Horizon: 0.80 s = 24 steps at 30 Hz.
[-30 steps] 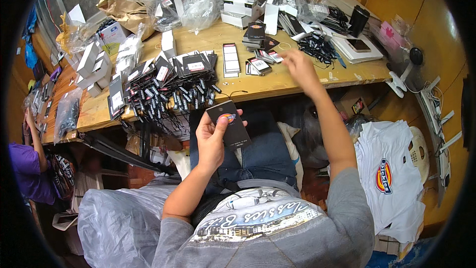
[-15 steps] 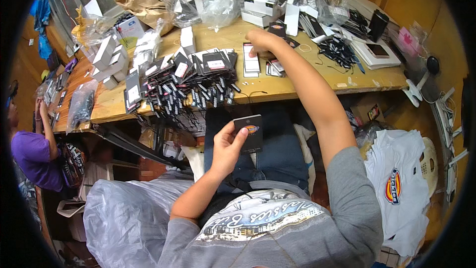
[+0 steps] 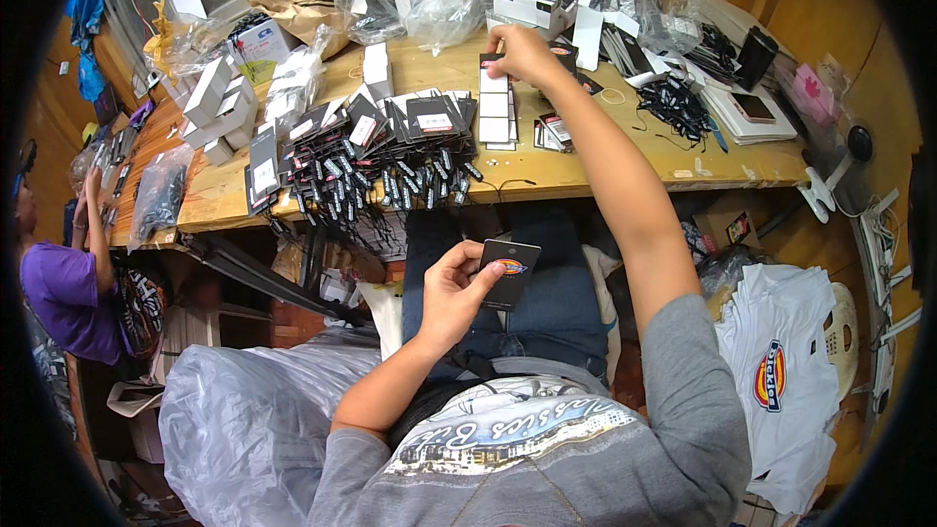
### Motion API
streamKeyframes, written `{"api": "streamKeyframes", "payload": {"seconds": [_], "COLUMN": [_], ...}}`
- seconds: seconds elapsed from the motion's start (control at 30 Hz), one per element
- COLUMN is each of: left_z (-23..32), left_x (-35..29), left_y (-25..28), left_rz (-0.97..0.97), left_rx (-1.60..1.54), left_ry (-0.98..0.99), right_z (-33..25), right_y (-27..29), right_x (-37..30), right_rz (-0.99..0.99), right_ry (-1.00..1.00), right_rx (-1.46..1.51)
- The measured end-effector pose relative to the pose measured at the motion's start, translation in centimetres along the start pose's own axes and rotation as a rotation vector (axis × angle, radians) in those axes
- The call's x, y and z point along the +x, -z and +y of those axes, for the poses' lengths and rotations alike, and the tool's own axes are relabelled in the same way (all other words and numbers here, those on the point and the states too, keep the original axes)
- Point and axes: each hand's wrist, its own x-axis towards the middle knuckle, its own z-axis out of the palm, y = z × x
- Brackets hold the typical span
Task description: The person sits on the floor and assembles keychains by attaching black plastic clips to rectangular tags. They pick up tags and clips from a cluttered table, connect them, and place the finished items into a pile. The person also handles a plastic bag containing clips and a white box during the process.
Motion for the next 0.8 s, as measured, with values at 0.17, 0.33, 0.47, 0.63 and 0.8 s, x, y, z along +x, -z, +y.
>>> {"api": "streamKeyframes", "payload": {"seconds": [0.17, 0.33, 0.47, 0.63, 0.8], "left_z": [1.5, 2.3, 1.6, 1.6, 1.7], "left_x": [0.2, 1.7, 1.6, 1.8, 1.7], "left_y": [-0.1, -1.6, -2.1, -0.9, -0.4], "left_rz": [0.171, 0.144, 0.109, 0.182, 0.181], "left_rx": [-0.069, -0.037, -0.037, -0.066, -0.098], "left_ry": [-0.098, -0.135, -0.111, -0.078, -0.284], "right_z": [-3.8, -0.6, 0.2, 0.0, -5.7], "right_y": [5.3, 3.1, 1.2, 0.0, 4.1], "right_x": [-5.8, -5.8, -2.3, -1.3, -11.1], "right_rz": [0.101, 0.207, 0.193, 0.246, 0.013], "right_ry": [0.055, 0.147, 0.141, 0.156, 0.116], "right_rx": [0.647, 0.203, 0.068, 0.14, 0.633]}}
